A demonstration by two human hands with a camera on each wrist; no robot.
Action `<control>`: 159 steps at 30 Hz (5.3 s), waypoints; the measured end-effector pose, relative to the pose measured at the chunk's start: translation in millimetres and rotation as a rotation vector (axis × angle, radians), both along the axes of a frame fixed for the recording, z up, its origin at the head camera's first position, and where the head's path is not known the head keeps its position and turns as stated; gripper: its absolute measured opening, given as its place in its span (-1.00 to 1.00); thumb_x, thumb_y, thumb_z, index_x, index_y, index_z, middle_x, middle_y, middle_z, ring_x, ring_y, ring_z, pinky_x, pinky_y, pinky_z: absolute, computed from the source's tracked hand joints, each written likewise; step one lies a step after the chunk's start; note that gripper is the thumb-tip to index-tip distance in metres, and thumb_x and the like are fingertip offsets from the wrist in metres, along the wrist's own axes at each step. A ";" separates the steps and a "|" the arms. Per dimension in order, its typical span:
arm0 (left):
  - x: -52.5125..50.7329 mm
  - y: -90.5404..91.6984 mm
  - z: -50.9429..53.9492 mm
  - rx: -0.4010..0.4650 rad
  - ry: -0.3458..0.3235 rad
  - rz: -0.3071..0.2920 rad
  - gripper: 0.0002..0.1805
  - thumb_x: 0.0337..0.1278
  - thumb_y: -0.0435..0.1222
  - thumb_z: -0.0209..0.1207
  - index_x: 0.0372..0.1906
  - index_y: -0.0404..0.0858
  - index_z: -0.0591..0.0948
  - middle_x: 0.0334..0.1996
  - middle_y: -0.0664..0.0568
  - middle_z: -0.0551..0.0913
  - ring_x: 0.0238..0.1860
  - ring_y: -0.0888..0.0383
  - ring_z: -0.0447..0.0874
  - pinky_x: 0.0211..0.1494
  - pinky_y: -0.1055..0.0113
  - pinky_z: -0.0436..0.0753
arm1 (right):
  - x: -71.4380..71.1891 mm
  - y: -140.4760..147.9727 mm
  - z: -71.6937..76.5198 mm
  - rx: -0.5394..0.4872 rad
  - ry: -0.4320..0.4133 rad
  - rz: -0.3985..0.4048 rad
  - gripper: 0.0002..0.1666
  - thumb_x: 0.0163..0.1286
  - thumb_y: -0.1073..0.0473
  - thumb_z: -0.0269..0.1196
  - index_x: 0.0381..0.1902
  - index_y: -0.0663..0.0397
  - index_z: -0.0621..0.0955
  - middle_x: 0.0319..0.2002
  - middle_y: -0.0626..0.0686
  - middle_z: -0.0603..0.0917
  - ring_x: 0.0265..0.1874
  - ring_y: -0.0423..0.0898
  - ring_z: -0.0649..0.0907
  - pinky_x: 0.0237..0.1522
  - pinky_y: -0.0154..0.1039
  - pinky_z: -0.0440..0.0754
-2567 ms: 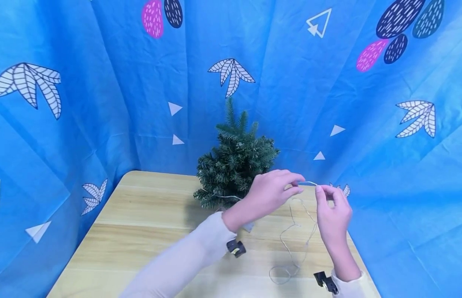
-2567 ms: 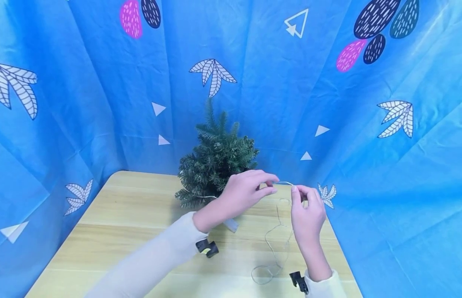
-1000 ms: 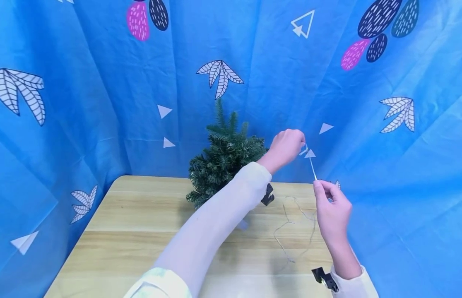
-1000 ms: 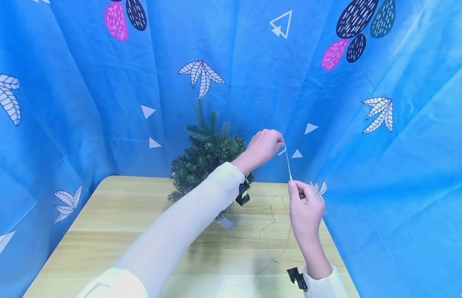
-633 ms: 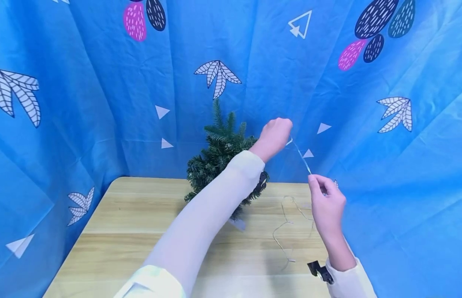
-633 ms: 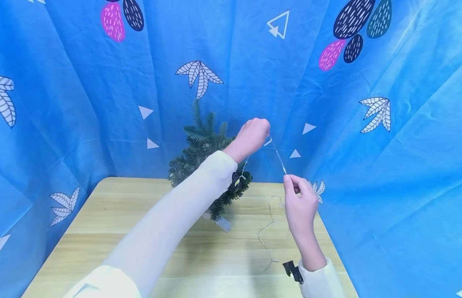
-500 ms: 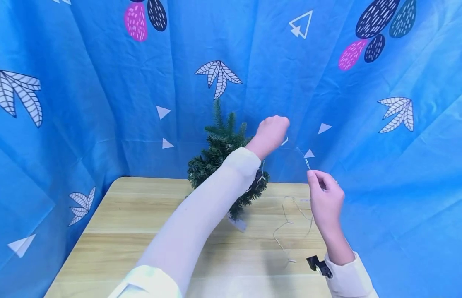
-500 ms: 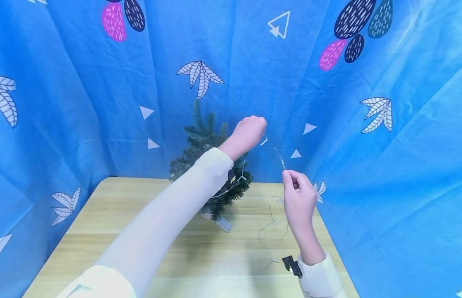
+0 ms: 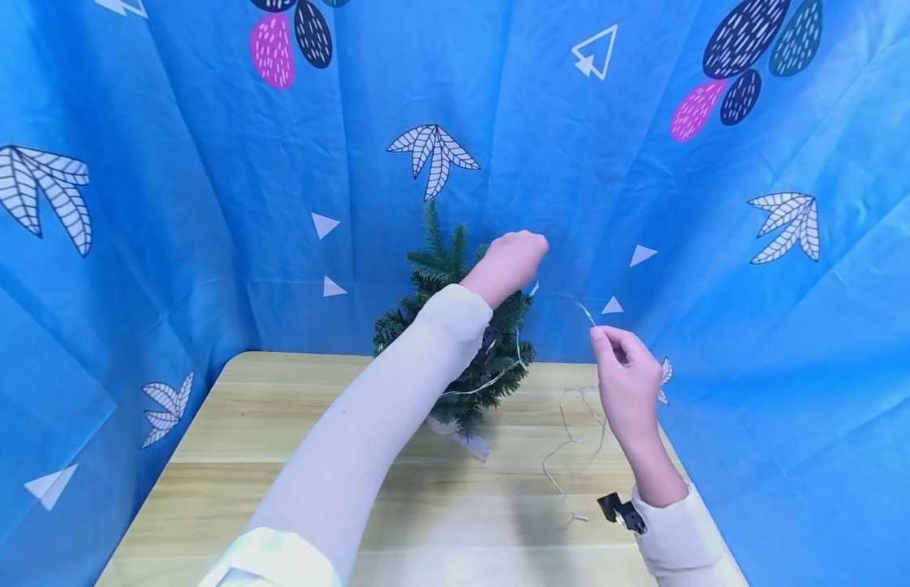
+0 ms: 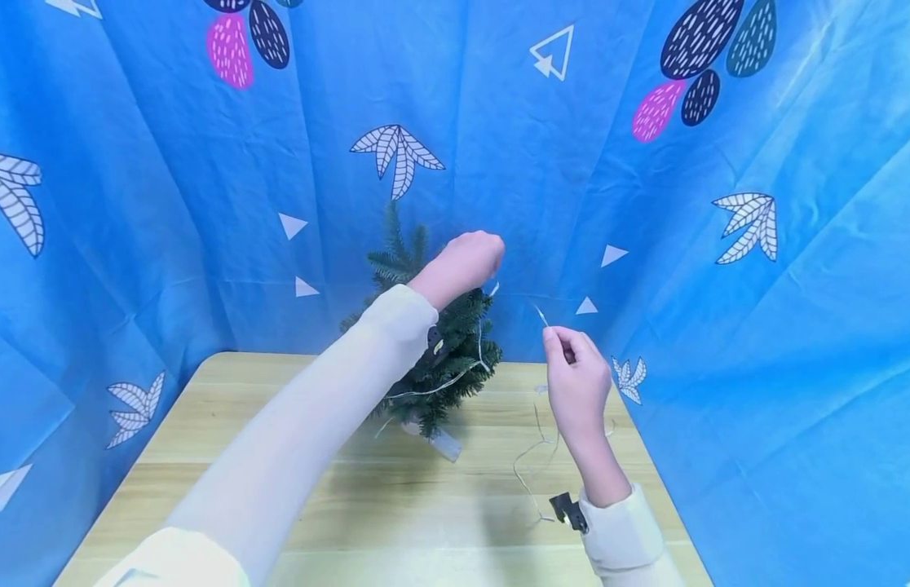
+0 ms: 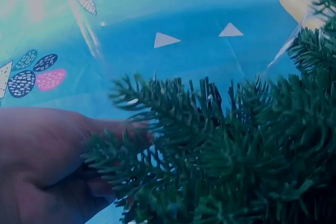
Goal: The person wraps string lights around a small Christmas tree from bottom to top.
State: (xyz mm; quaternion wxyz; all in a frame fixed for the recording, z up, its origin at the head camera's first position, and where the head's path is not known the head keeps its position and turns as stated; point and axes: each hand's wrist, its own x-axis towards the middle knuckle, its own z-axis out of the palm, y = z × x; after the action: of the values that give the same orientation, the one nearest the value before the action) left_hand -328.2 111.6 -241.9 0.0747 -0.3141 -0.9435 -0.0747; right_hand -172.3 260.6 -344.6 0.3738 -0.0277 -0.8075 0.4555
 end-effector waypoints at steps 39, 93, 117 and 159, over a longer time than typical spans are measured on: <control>-7.3 25.6 2.5 0.332 -0.401 -0.376 -0.83 0.39 -0.21 0.22 -0.10 -0.13 0.77 -0.18 0.14 0.74 -0.12 0.18 0.65 -0.02 0.41 0.61 | -44.1 11.8 24.1 -0.039 -0.035 -0.009 -0.56 0.47 -0.16 0.23 -0.12 0.09 0.76 -0.44 -0.08 0.62 -0.47 -0.18 0.53 -0.40 -0.36 0.46; -97.1 -100.1 57.7 0.231 -0.316 0.133 -0.74 0.43 -0.18 0.19 0.09 -0.11 0.71 0.14 0.11 0.67 0.11 0.11 0.55 0.25 0.13 0.52 | -69.2 -23.8 51.2 -0.019 -0.099 0.117 -0.59 0.45 -0.20 0.25 -0.21 0.00 0.76 -0.41 -0.02 0.66 -0.49 -0.08 0.50 -0.40 -0.26 0.46; -118.5 -157.6 37.5 0.679 -0.551 0.149 -0.70 0.37 -0.20 0.25 0.10 -0.22 0.72 0.26 -0.01 0.63 0.42 0.06 0.40 0.49 0.07 0.32 | -93.5 -79.3 100.8 0.052 0.025 0.238 -0.63 0.46 -0.13 0.25 -0.09 -0.01 0.78 -0.39 0.05 0.66 -0.46 -0.08 0.51 -0.33 -0.26 0.48; -115.6 -193.5 -72.6 1.110 -0.670 0.137 -0.60 0.46 -0.08 0.11 0.23 -0.15 0.66 0.21 -0.05 0.66 0.35 0.03 0.48 0.34 0.06 0.45 | -51.8 -227.9 87.0 0.429 -0.079 0.432 -0.70 0.54 0.12 0.13 -0.32 -0.04 0.76 -0.63 -0.10 0.53 -0.65 -0.22 0.47 -0.54 -0.33 0.34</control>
State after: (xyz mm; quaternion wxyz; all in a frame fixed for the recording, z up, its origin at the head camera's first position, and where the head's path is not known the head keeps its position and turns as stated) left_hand -443.7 -82.0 -314.5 -0.0678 -0.1278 -0.7549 -0.6397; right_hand -224.0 32.7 -257.6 0.2340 0.2064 -0.8864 0.3420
